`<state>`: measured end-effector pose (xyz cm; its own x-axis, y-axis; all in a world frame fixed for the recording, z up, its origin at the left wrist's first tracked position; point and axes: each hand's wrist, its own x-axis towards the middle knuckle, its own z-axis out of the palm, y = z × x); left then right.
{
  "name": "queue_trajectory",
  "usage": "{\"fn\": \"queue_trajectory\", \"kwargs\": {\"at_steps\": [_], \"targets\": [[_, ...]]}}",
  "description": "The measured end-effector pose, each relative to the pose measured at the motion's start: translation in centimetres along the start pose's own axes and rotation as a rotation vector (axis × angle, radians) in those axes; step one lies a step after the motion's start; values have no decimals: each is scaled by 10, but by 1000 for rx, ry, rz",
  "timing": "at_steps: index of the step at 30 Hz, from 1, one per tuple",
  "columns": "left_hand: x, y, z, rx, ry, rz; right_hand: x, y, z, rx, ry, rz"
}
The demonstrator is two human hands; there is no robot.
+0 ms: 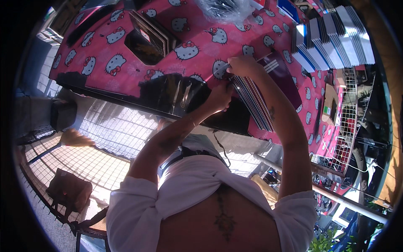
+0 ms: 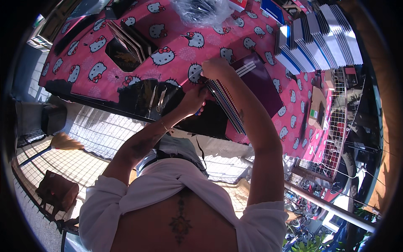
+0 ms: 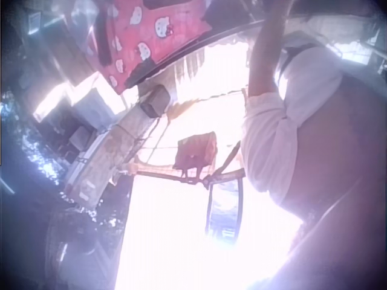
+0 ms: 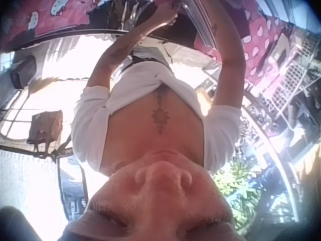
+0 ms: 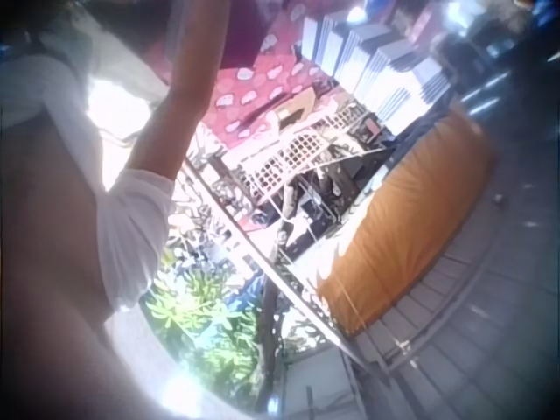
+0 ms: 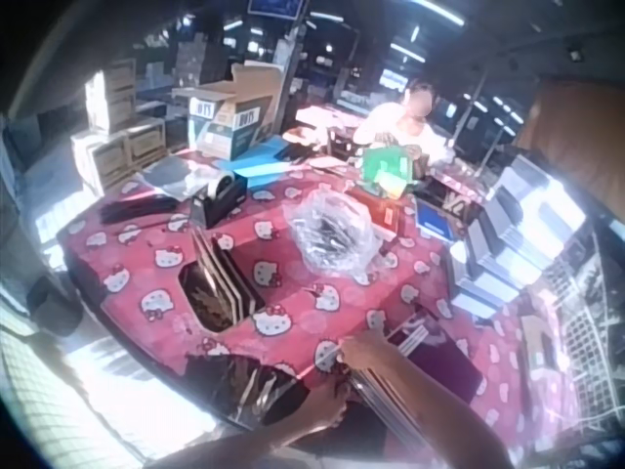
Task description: The person organizes notebooks on a table by checking their bindings, grouping them by color, and stacking them in a vertical pile.
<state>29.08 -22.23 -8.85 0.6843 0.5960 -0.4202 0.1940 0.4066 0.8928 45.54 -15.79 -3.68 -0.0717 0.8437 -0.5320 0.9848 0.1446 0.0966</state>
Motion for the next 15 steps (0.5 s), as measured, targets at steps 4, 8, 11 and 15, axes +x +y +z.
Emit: {"fn": "queue_trajectory", "kwargs": {"at_steps": [4, 8, 11, 15], "targets": [[-1, -13, -5, -2, -51, 10, 2, -10, -3, -2, 76, 22], [7, -14, -12, -41, -67, -20, -1, -20, -16, -65, -11, -39], [6, -7, -13, 13, -65, -28, -7, -20, -16, -70, 7, -32], [10, -13, -10, -2, -57, -44, -5, -20, -16, -77, 10, -47]]}}
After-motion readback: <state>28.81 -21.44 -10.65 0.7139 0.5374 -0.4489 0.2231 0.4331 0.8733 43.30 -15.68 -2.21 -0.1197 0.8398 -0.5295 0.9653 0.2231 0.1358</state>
